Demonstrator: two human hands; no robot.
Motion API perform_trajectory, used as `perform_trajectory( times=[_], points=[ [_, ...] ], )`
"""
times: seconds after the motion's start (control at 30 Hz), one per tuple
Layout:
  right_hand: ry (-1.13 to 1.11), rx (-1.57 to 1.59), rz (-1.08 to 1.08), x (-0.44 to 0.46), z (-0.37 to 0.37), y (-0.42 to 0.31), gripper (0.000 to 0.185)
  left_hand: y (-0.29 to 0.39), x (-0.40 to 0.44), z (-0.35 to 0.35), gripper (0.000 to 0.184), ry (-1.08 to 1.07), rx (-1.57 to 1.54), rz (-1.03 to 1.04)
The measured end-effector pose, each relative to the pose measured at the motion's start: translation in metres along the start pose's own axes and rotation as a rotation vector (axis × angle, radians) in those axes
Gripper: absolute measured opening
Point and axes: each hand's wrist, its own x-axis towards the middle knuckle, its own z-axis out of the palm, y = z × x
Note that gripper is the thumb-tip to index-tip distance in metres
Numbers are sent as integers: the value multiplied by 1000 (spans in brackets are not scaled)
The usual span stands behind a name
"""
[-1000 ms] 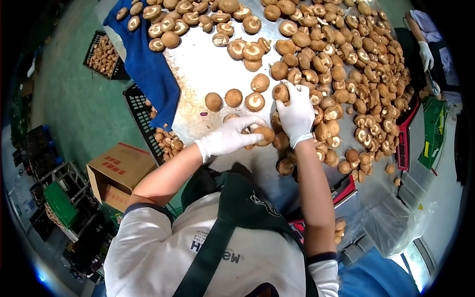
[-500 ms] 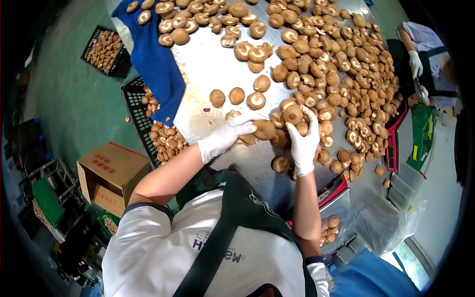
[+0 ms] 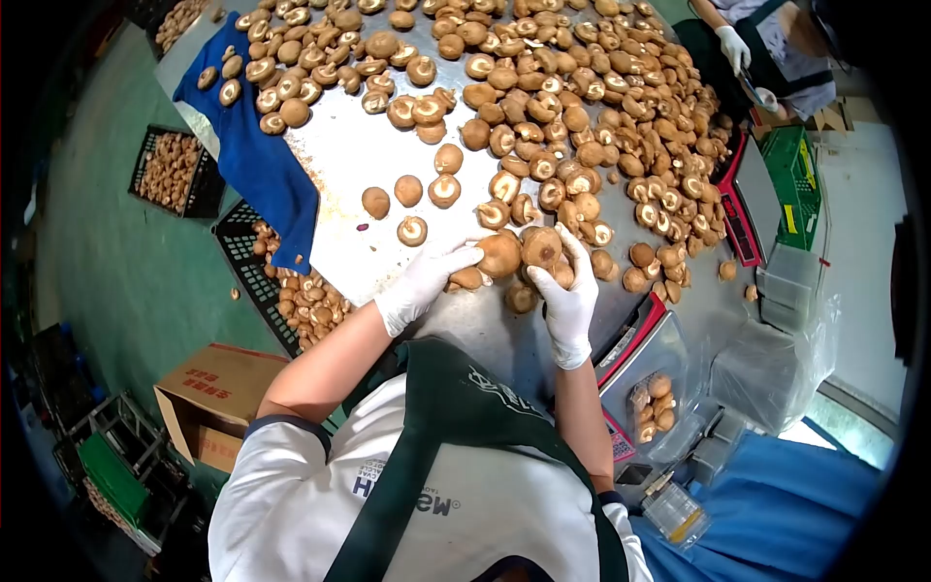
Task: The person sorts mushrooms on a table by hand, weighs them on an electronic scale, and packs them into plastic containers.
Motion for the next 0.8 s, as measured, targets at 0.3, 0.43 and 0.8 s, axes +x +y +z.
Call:
perform_trajectory(
  times=[0.3, 0.43, 0.8],
  points=[
    [90, 21, 54, -42, -12, -17, 61, -16, -20, 7, 49, -56, 199, 104],
    [-54, 364, 241, -60, -20, 1, 57, -10, -38, 19, 49, -83, 228, 99],
    [-342, 865, 418, -93, -6, 21, 73, -24, -73, 26, 40, -21, 949, 604]
  ],
)
